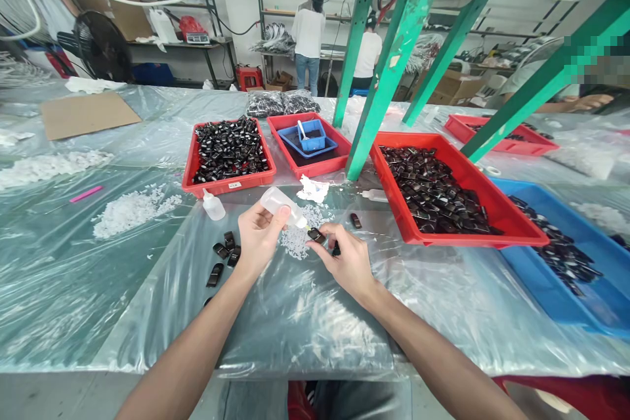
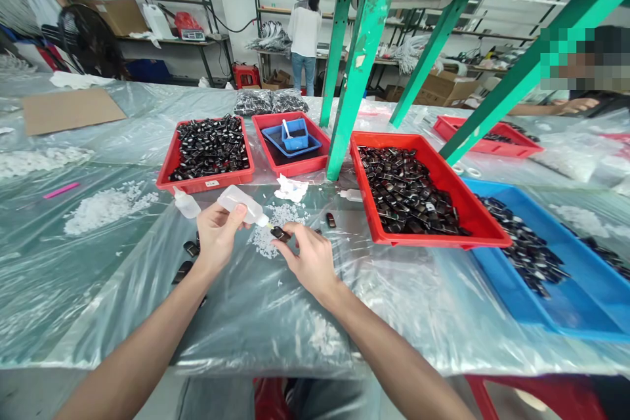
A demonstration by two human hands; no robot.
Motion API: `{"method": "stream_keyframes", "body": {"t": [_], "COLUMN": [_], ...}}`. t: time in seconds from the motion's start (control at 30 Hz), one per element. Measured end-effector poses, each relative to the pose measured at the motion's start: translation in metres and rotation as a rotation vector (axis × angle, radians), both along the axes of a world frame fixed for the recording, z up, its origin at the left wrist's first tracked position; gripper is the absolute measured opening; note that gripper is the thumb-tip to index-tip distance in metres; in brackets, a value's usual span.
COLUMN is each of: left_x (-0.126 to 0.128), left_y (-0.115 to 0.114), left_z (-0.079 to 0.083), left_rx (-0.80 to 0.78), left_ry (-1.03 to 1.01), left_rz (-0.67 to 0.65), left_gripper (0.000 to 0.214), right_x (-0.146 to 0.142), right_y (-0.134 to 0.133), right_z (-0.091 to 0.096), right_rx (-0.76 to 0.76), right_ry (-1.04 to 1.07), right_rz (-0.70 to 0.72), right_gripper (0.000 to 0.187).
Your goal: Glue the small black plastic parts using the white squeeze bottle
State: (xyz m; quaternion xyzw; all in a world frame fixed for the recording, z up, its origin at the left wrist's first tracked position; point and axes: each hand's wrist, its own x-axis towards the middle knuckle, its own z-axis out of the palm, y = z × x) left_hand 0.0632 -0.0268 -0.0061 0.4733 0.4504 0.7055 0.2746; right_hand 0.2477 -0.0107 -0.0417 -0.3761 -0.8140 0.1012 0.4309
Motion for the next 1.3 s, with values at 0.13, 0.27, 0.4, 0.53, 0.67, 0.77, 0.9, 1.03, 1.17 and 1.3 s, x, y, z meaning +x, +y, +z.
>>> {"method": "stream_keyframes", "body": {"t": [0.13,0.27,0.4,0.53,0.67,0.77,0.9,1.03,1.17,1.3], "left_x": [0.0004,0.0005,0.0012,0.0014,0.0008,0.0,-0.0011,-0.0019,-0.003,-0.0036], "left_y": [0.0002,-0.0003,-0.0008,-0.0004,0.0008,0.0022,0.0042,0.0059,0.0077,0.009], "left_z": [0.0008,0.0005,-0.0005,-0.0013,-0.0027,-0.0052,-0.0085,-0.0086,-0.0075,-0.0072], "left_rx": [-0.001,-0.006,-0.01,-0.001,-0.002,-0.006,-0.014,-0.033,-0.071,-0.103], "left_ry": [0.007,0.002,-0.027,-0.058,-0.071,-0.09,-0.118,-0.17,-0.205,-0.207], "left_rz": [0.006,0.004,-0.005,-0.013,-0.009,-0.014,-0.02,-0.026,-0.06,-0.089], "left_gripper": [0.033,0.034,0.031,0.03,0.032,0.033,0.033,0.034,0.035,0.037], "right_x": [0.0001,0.0,-0.0002,-0.0004,-0.0002,0.0,-0.0002,-0.0004,0.0,0.0007], "right_y": [-0.0003,-0.0003,-0.0004,-0.0002,0.0008,0.0013,0.0014,0.0012,0.0013,0.0016], "right_z": [0.0006,0.0009,0.0015,0.0023,0.0022,0.0016,0.0019,0.0034,0.0044,0.0042], "right_rx": [0.011,0.008,-0.017,-0.01,-0.004,0.009,0.034,0.03,0.025,0.018], "right_ry": [-0.013,-0.007,-0.002,0.018,0.018,0.029,0.047,0.043,0.043,0.04], "right_rz": [0.007,0.008,0.007,0.015,0.01,0.012,0.021,0.017,0.02,0.021], "right_gripper": [0.022,0.022,0.023,0.022,0.023,0.023,0.022,0.02,0.019,0.018]}}
